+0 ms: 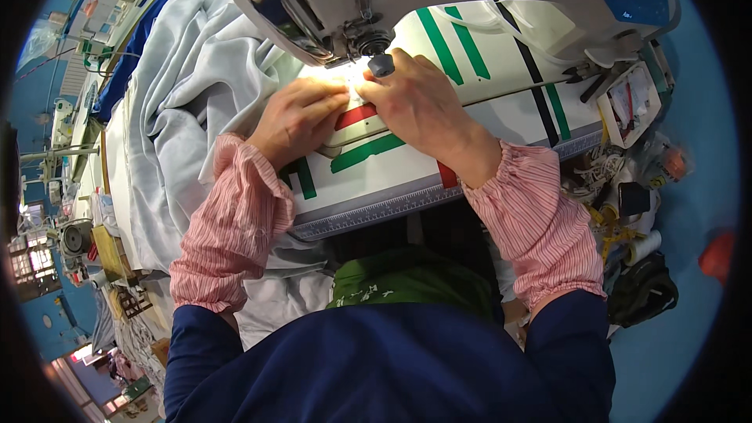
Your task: The person is sewing pieces of white fabric using an industrial sewing machine.
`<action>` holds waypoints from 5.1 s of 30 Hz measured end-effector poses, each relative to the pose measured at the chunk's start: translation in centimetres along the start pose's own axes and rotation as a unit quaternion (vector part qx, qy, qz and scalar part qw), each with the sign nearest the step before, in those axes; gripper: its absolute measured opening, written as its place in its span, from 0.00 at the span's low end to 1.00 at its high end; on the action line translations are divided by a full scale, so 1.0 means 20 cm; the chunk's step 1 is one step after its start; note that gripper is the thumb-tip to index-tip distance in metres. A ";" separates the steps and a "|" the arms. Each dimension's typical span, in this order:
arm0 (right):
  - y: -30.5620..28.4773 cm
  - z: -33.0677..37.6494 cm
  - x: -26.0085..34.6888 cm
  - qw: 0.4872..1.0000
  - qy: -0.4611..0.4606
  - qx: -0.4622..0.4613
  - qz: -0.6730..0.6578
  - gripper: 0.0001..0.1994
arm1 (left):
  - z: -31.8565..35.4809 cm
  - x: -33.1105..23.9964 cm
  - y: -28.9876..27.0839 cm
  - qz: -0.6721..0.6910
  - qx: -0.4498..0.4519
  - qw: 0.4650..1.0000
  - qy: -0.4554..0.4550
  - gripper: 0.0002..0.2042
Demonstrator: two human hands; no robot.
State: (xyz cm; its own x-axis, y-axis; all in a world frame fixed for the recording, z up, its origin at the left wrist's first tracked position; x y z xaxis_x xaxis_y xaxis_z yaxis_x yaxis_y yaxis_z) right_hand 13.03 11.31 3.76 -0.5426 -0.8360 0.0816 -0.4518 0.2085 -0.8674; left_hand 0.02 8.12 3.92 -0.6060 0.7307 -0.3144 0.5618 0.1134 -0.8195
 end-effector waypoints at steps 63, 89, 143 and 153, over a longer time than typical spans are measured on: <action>-0.16 0.13 -0.64 0.956 0.265 -0.047 0.115 0.06 | 0.04 -0.18 -0.05 -0.127 0.089 0.973 -0.168 0.14; -0.49 0.54 -0.12 0.854 0.253 -0.190 -0.414 0.04 | -0.30 -0.59 0.02 0.197 -0.006 0.976 -0.092 0.14; -0.07 0.24 -0.22 0.971 0.208 -0.008 0.116 0.25 | 0.01 0.01 0.04 -0.260 0.121 0.952 -0.105 0.16; -0.07 0.25 -0.22 0.973 0.199 0.006 0.116 0.25 | 0.02 0.03 0.03 -0.242 0.106 0.958 -0.110 0.13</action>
State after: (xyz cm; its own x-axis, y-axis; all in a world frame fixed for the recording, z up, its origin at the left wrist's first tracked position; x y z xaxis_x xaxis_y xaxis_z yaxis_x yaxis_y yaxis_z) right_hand 19.57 12.14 2.20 -0.8618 -0.5030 0.0649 -0.2774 0.3605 -0.8905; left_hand -0.24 8.35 2.99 -0.8841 0.4642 0.0535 0.0714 0.2474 -0.9663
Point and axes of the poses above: each hand's wrist, its own z-axis away from the middle knuckle, its own y-axis out of the palm, x = y × z, the point moved 7 cm from there along -z, towards the middle knuckle, and after that the axes turned 6 degrees about z, right-handed, at the moved point
